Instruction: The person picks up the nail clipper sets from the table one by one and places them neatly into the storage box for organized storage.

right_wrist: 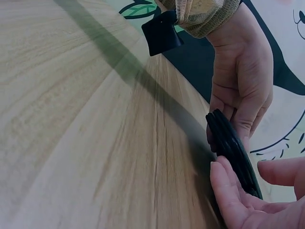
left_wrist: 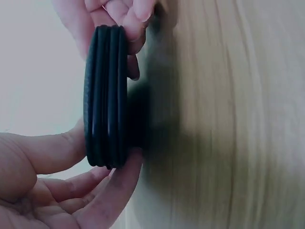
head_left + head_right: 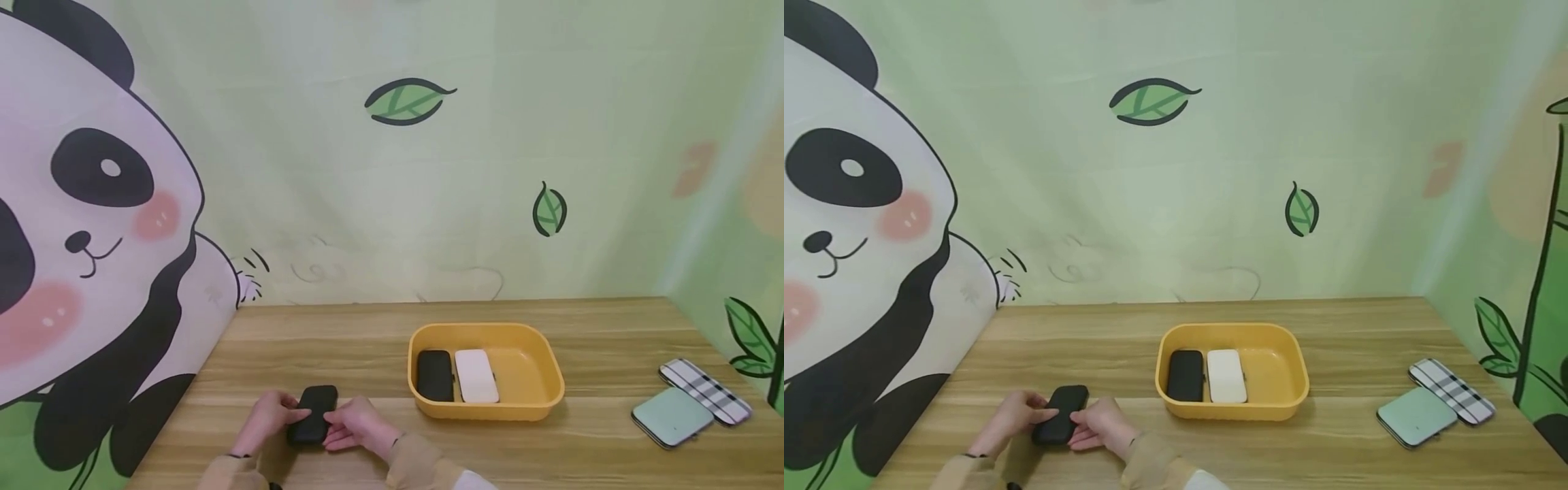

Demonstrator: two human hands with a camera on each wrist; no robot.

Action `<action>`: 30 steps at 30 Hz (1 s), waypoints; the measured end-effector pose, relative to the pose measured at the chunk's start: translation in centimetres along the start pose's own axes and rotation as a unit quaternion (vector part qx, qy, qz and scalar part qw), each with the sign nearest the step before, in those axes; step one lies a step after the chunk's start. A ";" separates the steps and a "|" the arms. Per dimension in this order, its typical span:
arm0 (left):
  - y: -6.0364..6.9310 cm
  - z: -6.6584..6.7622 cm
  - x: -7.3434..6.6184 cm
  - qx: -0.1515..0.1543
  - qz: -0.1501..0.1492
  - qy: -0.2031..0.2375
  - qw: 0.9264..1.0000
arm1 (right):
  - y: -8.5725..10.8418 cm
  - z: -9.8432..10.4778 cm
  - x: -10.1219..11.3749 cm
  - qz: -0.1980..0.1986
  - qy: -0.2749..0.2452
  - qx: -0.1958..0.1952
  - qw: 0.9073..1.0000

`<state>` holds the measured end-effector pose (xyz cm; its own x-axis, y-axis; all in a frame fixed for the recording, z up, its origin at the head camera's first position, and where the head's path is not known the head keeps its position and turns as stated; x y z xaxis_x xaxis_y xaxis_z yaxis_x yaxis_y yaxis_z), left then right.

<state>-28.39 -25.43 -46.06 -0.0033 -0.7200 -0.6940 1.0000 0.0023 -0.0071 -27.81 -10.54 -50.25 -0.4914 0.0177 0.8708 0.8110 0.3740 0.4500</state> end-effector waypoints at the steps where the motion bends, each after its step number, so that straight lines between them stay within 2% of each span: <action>1: 0.0 -0.1 0.0 -0.001 0.000 0.004 1.000 | 0.0 0.0 0.0 0.000 0.000 -0.002 1.000; 8: 0.2 -0.4 -0.3 -0.002 -0.007 0.009 1.000 | -0.2 0.3 0.0 -0.007 -0.003 -0.002 1.000; 21: 0.4 -1.1 -0.6 0.012 0.016 0.063 0.998 | -0.1 1.1 0.5 0.028 0.010 -0.031 0.999; 30: 0.2 -1.4 -0.6 0.018 0.016 0.050 0.998 | -0.4 1.3 0.6 0.033 0.007 -0.033 0.999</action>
<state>-28.20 -24.01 -46.62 0.0292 -0.6466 -0.7622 0.9992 -0.0022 0.0401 -28.87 -9.46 -50.17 -0.4314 0.0278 0.9017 0.8613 0.3100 0.4025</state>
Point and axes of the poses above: each hand's wrist, its own y-axis away from the middle knuckle, its own z-axis out of the back of the hand, x = y × z, the point moved 6 cm from there along -y, towards the middle knuckle, and after that the axes turned 5 degrees about -z, right-handed, at the moved point
